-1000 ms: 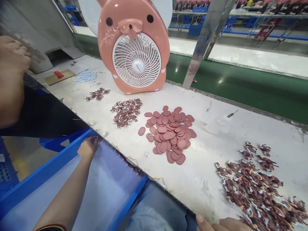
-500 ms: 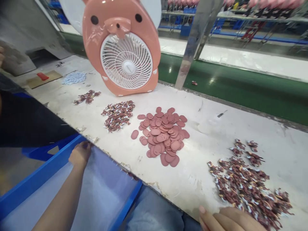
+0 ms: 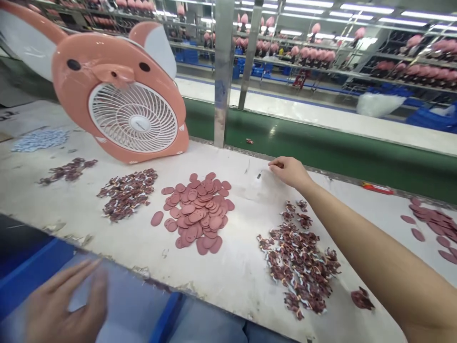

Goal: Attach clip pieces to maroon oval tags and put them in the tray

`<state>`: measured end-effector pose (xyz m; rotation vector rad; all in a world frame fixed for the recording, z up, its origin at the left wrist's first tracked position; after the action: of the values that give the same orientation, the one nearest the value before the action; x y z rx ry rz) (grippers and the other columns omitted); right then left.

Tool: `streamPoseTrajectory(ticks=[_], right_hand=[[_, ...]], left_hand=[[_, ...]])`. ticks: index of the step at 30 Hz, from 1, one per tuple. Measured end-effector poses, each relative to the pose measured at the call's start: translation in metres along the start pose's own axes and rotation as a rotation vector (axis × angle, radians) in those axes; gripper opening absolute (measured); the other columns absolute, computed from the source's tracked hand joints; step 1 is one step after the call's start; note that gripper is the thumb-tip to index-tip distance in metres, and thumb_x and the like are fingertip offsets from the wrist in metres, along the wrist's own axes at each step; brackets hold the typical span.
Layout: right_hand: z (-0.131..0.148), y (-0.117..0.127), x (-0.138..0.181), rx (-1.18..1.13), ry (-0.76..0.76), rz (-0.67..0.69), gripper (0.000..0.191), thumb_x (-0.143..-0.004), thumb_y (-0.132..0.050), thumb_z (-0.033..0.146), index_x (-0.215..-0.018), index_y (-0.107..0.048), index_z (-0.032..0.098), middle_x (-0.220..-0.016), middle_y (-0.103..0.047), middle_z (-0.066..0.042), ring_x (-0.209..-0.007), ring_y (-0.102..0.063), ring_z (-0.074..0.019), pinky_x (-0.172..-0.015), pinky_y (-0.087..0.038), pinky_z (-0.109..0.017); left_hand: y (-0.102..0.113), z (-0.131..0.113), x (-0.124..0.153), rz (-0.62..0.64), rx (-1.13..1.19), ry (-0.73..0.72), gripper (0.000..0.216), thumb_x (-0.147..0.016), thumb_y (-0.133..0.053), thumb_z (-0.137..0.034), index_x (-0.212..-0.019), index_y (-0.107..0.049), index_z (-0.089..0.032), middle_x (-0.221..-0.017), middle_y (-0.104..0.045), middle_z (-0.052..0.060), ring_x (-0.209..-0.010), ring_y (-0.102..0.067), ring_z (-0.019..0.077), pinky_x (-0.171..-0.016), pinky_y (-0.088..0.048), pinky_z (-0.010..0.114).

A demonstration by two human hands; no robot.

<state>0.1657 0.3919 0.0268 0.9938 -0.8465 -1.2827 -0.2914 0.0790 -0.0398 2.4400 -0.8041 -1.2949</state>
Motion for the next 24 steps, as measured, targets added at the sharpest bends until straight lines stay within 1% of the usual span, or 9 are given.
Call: streamPoseTrajectory(ticks=[1, 4, 7, 9, 12, 16, 20, 22, 24], right_hand=[[0.003, -0.008, -0.006, -0.029, 0.031, 0.046, 0.024, -0.096, -0.054, 0.036, -0.108, -0.061, 0.017, -0.105, -0.064, -0.006, -0.091, -0.063, -0.0189, -0.081, -0.053, -0.039], [0.019, -0.026, 0.000, -0.124, 0.210, 0.223, 0.030, -0.093, -0.059, 0.031, -0.120, -0.057, 0.018, -0.126, -0.056, -0.009, -0.113, -0.055, -0.0246, -0.097, -0.045, -0.048], [0.032, -0.038, 0.025, -0.201, 0.359, 0.386, 0.053, -0.082, -0.071, 0.031, -0.130, -0.051, 0.021, -0.135, -0.050, -0.010, -0.124, -0.046, -0.0299, -0.104, -0.036, -0.054], [0.038, -0.044, 0.037, -0.249, 0.391, 0.413, 0.067, -0.073, -0.077, 0.036, -0.132, -0.050, 0.022, -0.135, -0.050, -0.011, -0.126, -0.044, -0.0328, -0.106, -0.033, -0.055], [0.044, -0.052, 0.041, -0.340, 0.374, 0.357, 0.058, -0.071, -0.074, 0.046, -0.121, -0.058, 0.023, -0.133, -0.053, -0.011, -0.127, -0.043, -0.0345, -0.110, -0.029, -0.053], [0.053, -0.046, 0.039, -0.505, 0.289, 0.319, 0.037, -0.075, -0.067, 0.047, -0.103, -0.064, 0.021, -0.115, -0.064, -0.009, -0.110, -0.058, -0.0313, -0.098, -0.044, -0.047], [0.063, -0.004, 0.061, -0.676, 0.174, 0.225, 0.024, -0.078, -0.064, 0.038, -0.093, -0.058, 0.021, -0.091, -0.064, -0.005, -0.084, -0.062, -0.0234, -0.078, -0.050, -0.038], [0.070, 0.014, 0.091, -0.775, 0.115, 0.186, 0.023, -0.080, -0.062, 0.037, -0.094, -0.052, 0.021, -0.077, -0.058, 0.000, -0.064, -0.057, -0.0162, -0.059, -0.048, -0.031], [0.080, 0.017, 0.130, -0.858, 0.070, 0.204, 0.029, -0.076, -0.068, 0.039, -0.094, -0.051, 0.022, -0.069, -0.054, 0.003, -0.055, -0.051, -0.0128, -0.048, -0.042, -0.025]], left_hand=[[-0.008, -0.031, -0.002, 0.029, -0.039, -0.127, 0.034, -0.067, -0.076, -0.017, -0.099, -0.068, -0.024, -0.100, -0.066, 0.008, -0.092, -0.060, 0.0284, -0.095, -0.041, 0.048], [-0.035, -0.074, -0.019, 0.193, -0.143, -0.140, 0.022, -0.081, -0.064, -0.020, -0.103, -0.068, -0.020, -0.104, -0.066, 0.011, -0.099, -0.061, 0.0275, -0.094, -0.041, 0.045], [-0.054, -0.087, -0.041, 0.344, -0.293, -0.141, 0.025, -0.086, -0.059, -0.032, -0.108, -0.068, -0.024, -0.105, -0.067, 0.008, -0.098, -0.059, 0.0279, -0.086, -0.041, 0.043], [-0.069, -0.090, -0.050, 0.479, -0.367, -0.150, 0.029, -0.087, -0.058, -0.039, -0.111, -0.067, -0.027, -0.109, -0.067, 0.006, -0.099, -0.058, 0.0283, -0.082, -0.040, 0.042], [-0.089, -0.089, -0.061, 0.609, -0.375, -0.097, 0.028, -0.088, -0.055, -0.042, -0.108, -0.069, -0.028, -0.105, -0.067, 0.004, -0.096, -0.058, 0.0280, -0.075, -0.038, 0.039], [-0.089, -0.095, -0.071, 0.557, -0.284, -0.019, 0.027, -0.091, -0.049, -0.039, -0.096, -0.071, -0.024, -0.096, -0.067, 0.005, -0.088, -0.059, 0.0252, -0.067, -0.037, 0.035], [-0.064, -0.119, -0.061, 0.495, -0.071, 0.055, 0.032, -0.094, -0.043, -0.036, -0.073, -0.060, -0.020, -0.085, -0.063, 0.004, -0.079, -0.060, 0.0176, -0.064, -0.043, 0.027], [-0.058, -0.141, -0.044, 0.577, 0.191, 0.127, 0.034, -0.094, -0.043, -0.034, -0.065, -0.052, -0.021, -0.072, -0.057, 0.001, -0.071, -0.058, 0.0153, -0.062, -0.044, 0.024], [-0.060, -0.171, -0.020, 0.708, 0.481, 0.201, 0.033, -0.094, -0.044, -0.031, -0.064, -0.051, -0.021, -0.069, -0.054, 0.000, -0.068, -0.056, 0.0144, -0.064, -0.044, 0.024]])
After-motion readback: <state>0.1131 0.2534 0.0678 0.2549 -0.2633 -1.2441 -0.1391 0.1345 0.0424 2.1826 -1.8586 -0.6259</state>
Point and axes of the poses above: each hand's wrist, its own x-axis away from the middle knuckle, its own y-axis out of the back of the hand, z = x × y, the point moved 8 cm from there along -x, towards the middle knuckle
